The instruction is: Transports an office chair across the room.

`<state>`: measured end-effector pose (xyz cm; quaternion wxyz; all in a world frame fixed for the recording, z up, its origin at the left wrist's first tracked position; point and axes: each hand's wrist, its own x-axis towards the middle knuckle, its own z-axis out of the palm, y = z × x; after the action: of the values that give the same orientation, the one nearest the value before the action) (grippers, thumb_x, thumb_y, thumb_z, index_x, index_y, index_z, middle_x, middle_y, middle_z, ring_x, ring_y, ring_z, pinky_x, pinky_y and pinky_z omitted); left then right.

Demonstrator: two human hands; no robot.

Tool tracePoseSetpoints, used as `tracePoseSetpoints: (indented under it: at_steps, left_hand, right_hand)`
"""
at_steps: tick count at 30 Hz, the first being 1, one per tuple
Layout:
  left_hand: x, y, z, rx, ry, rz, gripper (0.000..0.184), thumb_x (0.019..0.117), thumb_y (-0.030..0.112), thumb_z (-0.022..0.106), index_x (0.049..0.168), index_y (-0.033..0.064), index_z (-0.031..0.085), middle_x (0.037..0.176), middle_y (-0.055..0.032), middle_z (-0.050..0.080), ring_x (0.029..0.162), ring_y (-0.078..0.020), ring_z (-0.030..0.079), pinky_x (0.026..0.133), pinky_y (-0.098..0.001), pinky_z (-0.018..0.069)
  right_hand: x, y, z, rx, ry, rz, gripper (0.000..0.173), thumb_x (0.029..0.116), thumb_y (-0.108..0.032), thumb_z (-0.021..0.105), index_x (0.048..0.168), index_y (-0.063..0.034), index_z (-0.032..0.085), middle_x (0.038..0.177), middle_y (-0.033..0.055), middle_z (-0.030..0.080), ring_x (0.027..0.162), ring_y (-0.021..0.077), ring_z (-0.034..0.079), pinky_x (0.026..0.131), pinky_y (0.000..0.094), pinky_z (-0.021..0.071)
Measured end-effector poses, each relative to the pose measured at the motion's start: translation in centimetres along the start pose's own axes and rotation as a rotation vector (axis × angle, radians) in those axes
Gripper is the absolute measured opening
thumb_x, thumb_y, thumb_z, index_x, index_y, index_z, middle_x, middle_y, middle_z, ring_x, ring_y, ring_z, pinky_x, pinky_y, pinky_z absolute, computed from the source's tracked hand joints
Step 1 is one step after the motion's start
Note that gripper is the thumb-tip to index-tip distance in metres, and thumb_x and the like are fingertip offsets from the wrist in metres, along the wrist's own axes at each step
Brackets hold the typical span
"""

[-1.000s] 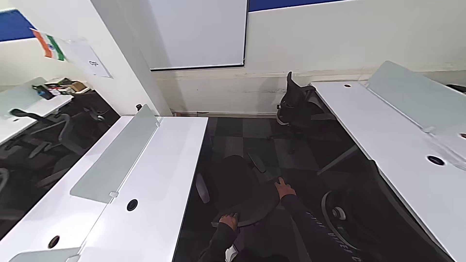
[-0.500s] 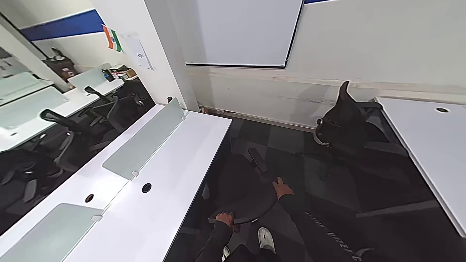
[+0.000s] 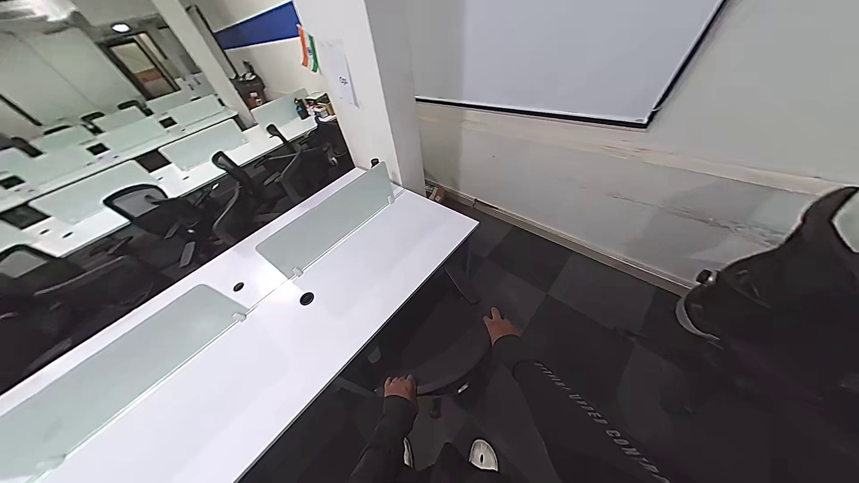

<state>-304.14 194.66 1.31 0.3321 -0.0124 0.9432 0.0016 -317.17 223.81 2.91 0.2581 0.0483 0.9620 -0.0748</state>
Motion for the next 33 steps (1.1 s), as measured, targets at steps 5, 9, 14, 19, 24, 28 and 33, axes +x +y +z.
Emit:
tracePoseSetpoints:
  at_steps: [5,9,14,19,24,28,33]
  left_hand:
    - [0.2,-1.9,1.1,-0.204,0.165,-0.043,0.064,0.0936,0.042,0.068,0.152,0.024,0.052,0.154,-0.0023,0.055,0.15,-0.0324,0.038,0.123,-0.0711,0.0098]
    - [0.5,-3.1,0.9,-0.256,0.199,-0.014,0.063,0.094,0.045,0.07,0.152,0.026,0.052,0.158,-0.0015,0.049,0.155,-0.0318,0.031,0.122,-0.0713,0.0119]
    - [1.8,-3.8,-0.9,-0.268,0.137,-0.006,0.065,0.095,0.043,0.071,0.154,0.0266,0.048,0.161,-0.0028,0.046,0.156,-0.0331,0.027,0.122,-0.0713,0.0127]
    - [3.5,-4.8,-1.7,-0.339,0.123,0.074,0.054,0.0982,0.027,0.069,0.149,0.0303,0.054,0.158,0.0008,0.05,0.154,-0.0298,0.032,0.122,-0.0679,0.0175]
    - [5.4,-4.4,-2.4,-0.372,0.102,0.12,0.054,0.0976,0.023,0.07,0.149,0.0336,0.055,0.157,0.0042,0.052,0.153,-0.0262,0.035,0.122,-0.0675,0.0188]
    - [6.0,-3.6,-3.5,-0.388,0.081,0.119,0.057,0.0961,0.021,0.071,0.149,0.0346,0.054,0.158,0.0045,0.051,0.152,-0.0255,0.035,0.121,-0.0658,0.0208]
    - [6.8,-2.6,-4.3,-0.405,0.082,0.101,0.058,0.0967,0.024,0.072,0.15,0.0362,0.054,0.158,0.0047,0.051,0.152,-0.0256,0.036,0.121,-0.0655,0.0213]
  right_hand:
    - [3.1,-2.2,-1.1,-0.059,0.021,-0.052,0.058,0.0972,0.003,0.059,0.152,-0.0152,0.052,0.172,0.0135,0.022,0.136,0.0525,0.048,0.097,0.0652,0.0531]
    - [5.0,-3.8,-1.8,-0.117,0.033,-0.074,0.06,0.0974,0.0,0.062,0.153,-0.0176,0.051,0.173,0.0105,0.022,0.137,0.052,0.049,0.095,0.0668,0.0532]
    - [6.6,-5.5,-3.1,-0.168,0.048,-0.094,0.059,0.0972,0.001,0.062,0.153,-0.0166,0.052,0.172,0.0118,0.024,0.138,0.053,0.047,0.095,0.0683,0.052]
    - [7.5,-6.8,-3.6,-0.201,0.032,-0.073,0.063,0.0987,0.001,0.06,0.157,-0.017,0.045,0.174,0.0082,0.018,0.141,0.0527,0.044,0.095,0.0678,0.0517]
    - [6.6,-8.0,-2.7,-0.221,0.008,-0.119,0.074,0.0908,0.002,0.069,0.158,-0.0139,0.042,0.173,0.0123,0.019,0.14,0.0515,0.046,0.095,0.0651,0.0542]
    - [5.8,-9.0,-2.3,-0.179,-0.011,-0.115,0.084,0.0853,0.005,0.073,0.159,-0.0118,0.038,0.174,0.0131,0.013,0.139,0.0513,0.047,0.096,0.0618,0.0547]
    - [6.6,-9.4,-2.4,-0.175,-0.003,-0.097,0.1,0.0755,0.0,0.085,0.161,-0.0144,0.035,0.175,0.0106,0.009,0.138,0.0508,0.048,0.093,0.0621,0.0559]
